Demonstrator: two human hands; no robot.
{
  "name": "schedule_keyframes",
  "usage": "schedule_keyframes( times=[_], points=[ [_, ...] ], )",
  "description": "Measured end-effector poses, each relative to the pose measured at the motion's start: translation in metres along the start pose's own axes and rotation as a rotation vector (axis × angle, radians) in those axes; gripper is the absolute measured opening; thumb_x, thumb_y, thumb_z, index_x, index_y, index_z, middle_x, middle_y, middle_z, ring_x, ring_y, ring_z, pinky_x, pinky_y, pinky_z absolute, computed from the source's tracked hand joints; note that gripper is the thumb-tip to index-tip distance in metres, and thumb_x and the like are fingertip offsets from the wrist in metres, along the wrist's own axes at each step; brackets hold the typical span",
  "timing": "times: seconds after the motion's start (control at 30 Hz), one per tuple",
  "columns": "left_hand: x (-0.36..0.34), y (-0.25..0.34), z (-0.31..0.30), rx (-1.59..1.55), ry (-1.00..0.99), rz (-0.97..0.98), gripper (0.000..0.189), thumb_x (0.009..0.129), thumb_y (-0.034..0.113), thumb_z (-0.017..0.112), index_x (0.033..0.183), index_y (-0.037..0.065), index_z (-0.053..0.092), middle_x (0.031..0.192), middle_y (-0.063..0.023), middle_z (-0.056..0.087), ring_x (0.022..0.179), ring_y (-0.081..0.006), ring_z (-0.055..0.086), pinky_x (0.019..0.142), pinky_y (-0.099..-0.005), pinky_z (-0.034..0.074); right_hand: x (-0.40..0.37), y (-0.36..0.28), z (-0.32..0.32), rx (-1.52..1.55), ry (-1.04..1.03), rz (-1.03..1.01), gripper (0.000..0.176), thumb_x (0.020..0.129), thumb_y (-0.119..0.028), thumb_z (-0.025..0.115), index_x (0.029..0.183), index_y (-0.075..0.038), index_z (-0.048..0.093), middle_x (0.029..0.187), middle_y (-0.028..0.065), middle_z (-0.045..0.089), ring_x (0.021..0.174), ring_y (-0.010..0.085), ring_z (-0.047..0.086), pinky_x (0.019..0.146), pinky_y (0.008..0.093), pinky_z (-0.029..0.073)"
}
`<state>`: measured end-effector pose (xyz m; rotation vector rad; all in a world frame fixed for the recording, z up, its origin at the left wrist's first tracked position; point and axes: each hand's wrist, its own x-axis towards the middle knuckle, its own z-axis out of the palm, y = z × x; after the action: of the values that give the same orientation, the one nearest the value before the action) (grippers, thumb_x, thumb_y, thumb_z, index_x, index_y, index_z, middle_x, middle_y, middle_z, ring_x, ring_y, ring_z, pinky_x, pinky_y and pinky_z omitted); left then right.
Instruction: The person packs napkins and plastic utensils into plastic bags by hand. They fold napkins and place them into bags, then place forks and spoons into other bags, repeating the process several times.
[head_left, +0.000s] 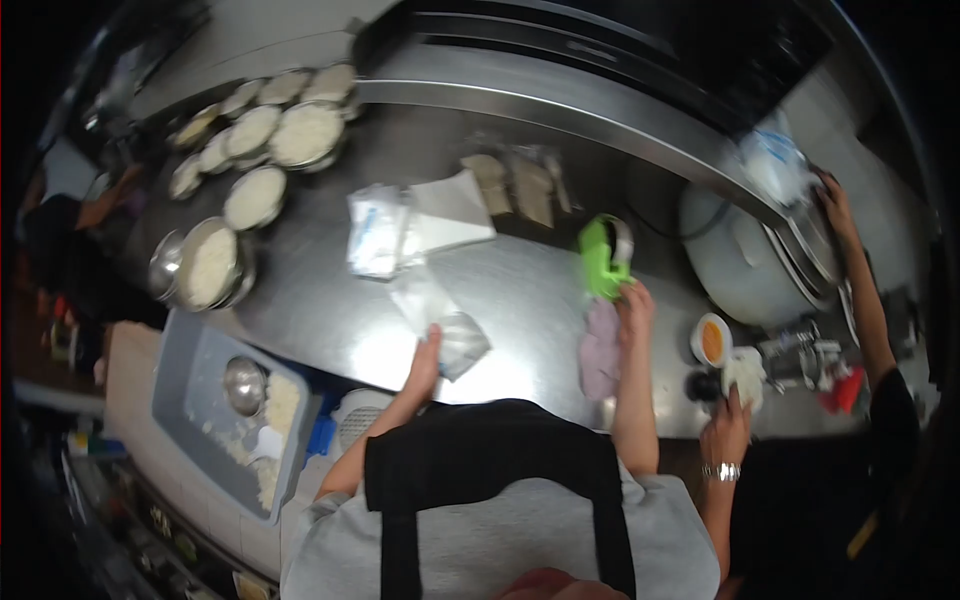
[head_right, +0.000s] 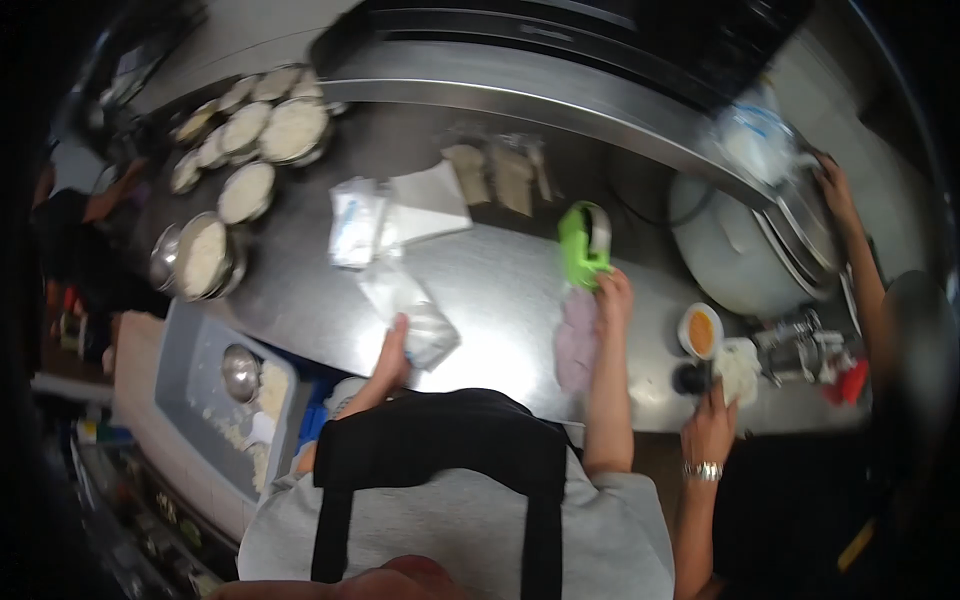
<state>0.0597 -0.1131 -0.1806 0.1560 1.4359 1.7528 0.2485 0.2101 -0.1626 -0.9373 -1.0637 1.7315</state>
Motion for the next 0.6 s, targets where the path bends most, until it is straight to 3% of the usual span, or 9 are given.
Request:
schedule_keyframes(
  times=[0.1,0.13,0.2,0.3,0.4,0.43,0.53,0.6],
  points=[
    [0.007,-0.006,-0.007,0.114,0.073,-0.052,0.074,0.09,0.055,0.035,0.126,-0.01,0.035,0.123,-0.02,0.046,0.114,-0.0265,0.043,0.098,-0.0318,0.031,0.005,0.015,-0.006,-0.007,-0.03,-0.004,0.027,0.074,-0.004,0.065,0.099,0.0,0.057,0.096,0.0064,0.058,0.083,0.0142,0.056,0.074,0.0264,0.046],
    [-0.007,0.017,0.007,0.105,0.068,-0.02,0.073,0.092,0.052,0.036,0.129,-0.011,0.031,0.127,-0.0206,0.042,0.118,-0.0263,0.039,0.1,-0.0316,0.029,0.01,0.022,-0.013,-0.028,-0.045,-0.042,0.022,0.075,-0.006,0.065,0.095,0.0,0.058,0.1,0.0072,0.057,0.085,0.0141,0.056,0.074,0.0261,0.045],
    [-0.012,0.027,0.013,0.0,0.004,0.068,0.069,0.093,0.048,0.036,0.13,-0.011,0.03,0.127,-0.0198,0.043,0.119,-0.0257,0.039,0.101,-0.0315,0.028,0.013,0.025,-0.009,-0.056,-0.059,-0.079,0.017,0.076,-0.007,0.065,0.09,0.0,0.059,0.104,0.008,0.057,0.086,0.0139,0.056,0.074,0.0258,0.045],
    [-0.017,0.04,0.015,-0.088,0.003,-0.022,0.062,0.094,0.042,0.037,0.128,-0.01,0.033,0.123,-0.0174,0.047,0.114,-0.0237,0.045,0.097,-0.0305,0.034,0.014,0.018,-0.029,-0.368,0.005,-0.125,0.01,0.078,-0.008,0.063,0.082,0.001,0.059,0.111,0.0094,0.054,0.088,0.0137,0.056,0.072,0.0246,0.044],
    [-0.024,0.053,0.018,-0.204,-0.071,-0.069,0.062,0.093,0.043,0.039,0.129,-0.007,0.031,0.119,-0.0172,0.049,0.111,-0.0228,0.048,0.094,-0.0334,0.039,0.009,0.017,-0.035,-0.515,0.003,-0.013,0.01,0.079,-0.007,0.062,0.083,0.001,0.058,0.083,0.0058,0.061,0.067,0.0081,0.053,0.057,0.02,0.042],
    [-0.023,0.052,0.017,-0.21,-0.081,-0.068,0.062,0.093,0.043,0.039,0.129,-0.007,0.031,0.119,-0.0172,0.049,0.111,-0.0228,0.048,0.094,-0.0334,0.039,-0.002,0.014,-0.037,-0.461,0.008,-0.094,0.007,0.08,-0.005,0.06,0.083,0.0,0.058,0.07,0.0017,0.059,0.058,0.0054,0.05,0.053,0.0183,0.041],
    [-0.022,0.043,0.014,-0.231,-0.11,-0.033,0.063,0.093,0.043,0.04,0.13,-0.006,0.028,0.121,-0.0169,0.048,0.11,-0.0238,0.049,0.095,-0.0343,0.039,-0.03,0.012,-0.029,-0.308,0.017,-0.26,0.006,0.082,-0.005,0.059,0.085,0.0,0.059,0.072,0.0023,0.058,0.059,0.0052,0.05,0.053,0.0185,0.042],
    [-0.023,0.037,0.009,-0.186,-0.156,-0.062,0.062,0.093,0.043,0.04,0.131,-0.006,0.028,0.121,-0.0164,0.047,0.109,-0.0235,0.05,0.094,-0.034,0.039,-0.055,-0.001,-0.004,-0.357,-0.02,-0.249,0.009,0.084,-0.007,0.057,0.086,0.0,0.06,0.071,0.0019,0.057,0.059,0.0056,0.051,0.054,0.0192,0.044]
  ],
)
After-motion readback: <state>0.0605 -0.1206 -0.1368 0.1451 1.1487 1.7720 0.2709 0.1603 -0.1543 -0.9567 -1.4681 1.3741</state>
